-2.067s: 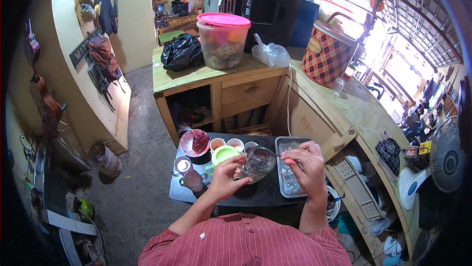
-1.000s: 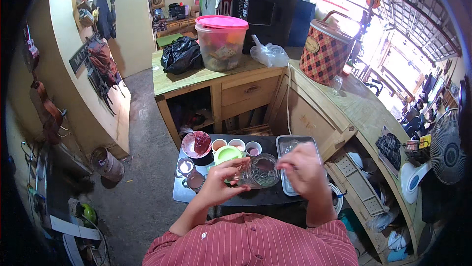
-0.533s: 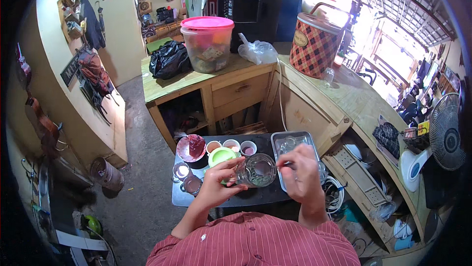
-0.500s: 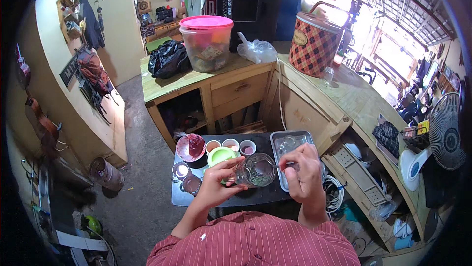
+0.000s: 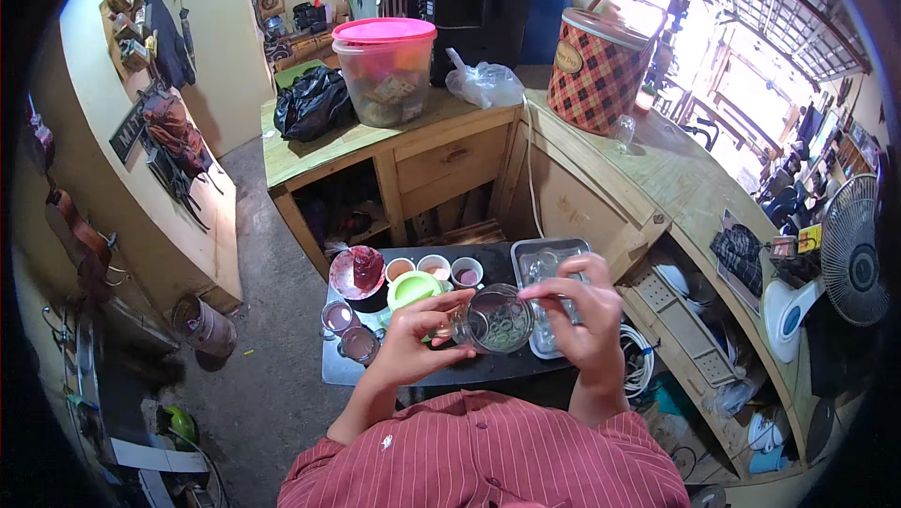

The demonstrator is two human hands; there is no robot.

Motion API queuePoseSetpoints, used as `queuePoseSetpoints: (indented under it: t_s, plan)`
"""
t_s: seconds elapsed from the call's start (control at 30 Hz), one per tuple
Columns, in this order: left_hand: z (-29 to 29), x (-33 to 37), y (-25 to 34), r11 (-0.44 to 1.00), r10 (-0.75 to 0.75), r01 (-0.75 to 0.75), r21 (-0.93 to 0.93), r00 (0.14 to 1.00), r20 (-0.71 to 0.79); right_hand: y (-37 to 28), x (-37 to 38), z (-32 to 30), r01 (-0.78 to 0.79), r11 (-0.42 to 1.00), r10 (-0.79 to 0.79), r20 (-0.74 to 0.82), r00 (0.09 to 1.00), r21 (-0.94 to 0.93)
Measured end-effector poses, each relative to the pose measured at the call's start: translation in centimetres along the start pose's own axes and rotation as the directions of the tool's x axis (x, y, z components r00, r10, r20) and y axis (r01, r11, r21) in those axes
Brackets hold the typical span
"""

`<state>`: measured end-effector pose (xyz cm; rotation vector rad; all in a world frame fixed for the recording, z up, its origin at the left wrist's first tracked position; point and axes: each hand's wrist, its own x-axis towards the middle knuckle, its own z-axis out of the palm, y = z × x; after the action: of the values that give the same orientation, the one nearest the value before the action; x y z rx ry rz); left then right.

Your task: The recorder is preparing multiple drinks at a bar or counter, pouring ingredients from various containers and stirring them in glasses.

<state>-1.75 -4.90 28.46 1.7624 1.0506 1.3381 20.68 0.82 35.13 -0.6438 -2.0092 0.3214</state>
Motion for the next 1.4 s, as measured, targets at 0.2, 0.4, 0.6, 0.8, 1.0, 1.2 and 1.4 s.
queuePoseSetpoints:
  t_s: [0.2,0.4,0.6,0.8,1.0,1.2,1.4]
  plan:
    - [0.1,0.1,0.0,0.999,-0.037,0.037,0.024,0.999,-0.015,0.6,0.8,0.2,0.152,0.988,-0.155,0.116,0.981,0.032]
    - [0.2,-0.5,-1.0,0.986,-0.164,0.164,-0.027,0.986,-0.013,0.8,1.5,0.8,0.2,0.971,-0.215,0.118,0.969,0.13]
    - [0.4,-0.4,0.0,0.984,-0.176,0.176,-0.016,0.984,0.012,2.0,1.6,-0.2,0.207,0.939,-0.216,0.006,0.976,0.275]
    - [0.3,-0.6,-0.3,0.986,-0.148,0.154,-0.066,0.985,0.086,2.2,1.1,0.3,0.153,0.951,-0.158,-0.003,0.987,0.268]
    - [0.3,-0.7,0.6,0.987,-0.158,0.159,0.004,0.982,0.107,0.7,0.3,0.5,0.054,0.984,-0.079,0.146,0.986,0.168]
    - [0.0,-0.8,0.8,0.999,-0.015,0.013,0.031,0.999,0.052,-0.3,0.0,0.7,0.062,0.998,-0.061,0.264,0.963,0.006]
    - [-0.4,-1.6,0.8,0.992,0.039,-0.039,0.123,0.999,0.002,-0.8,-0.5,-0.3,0.001,0.999,-0.007,0.14,0.99,0.045]
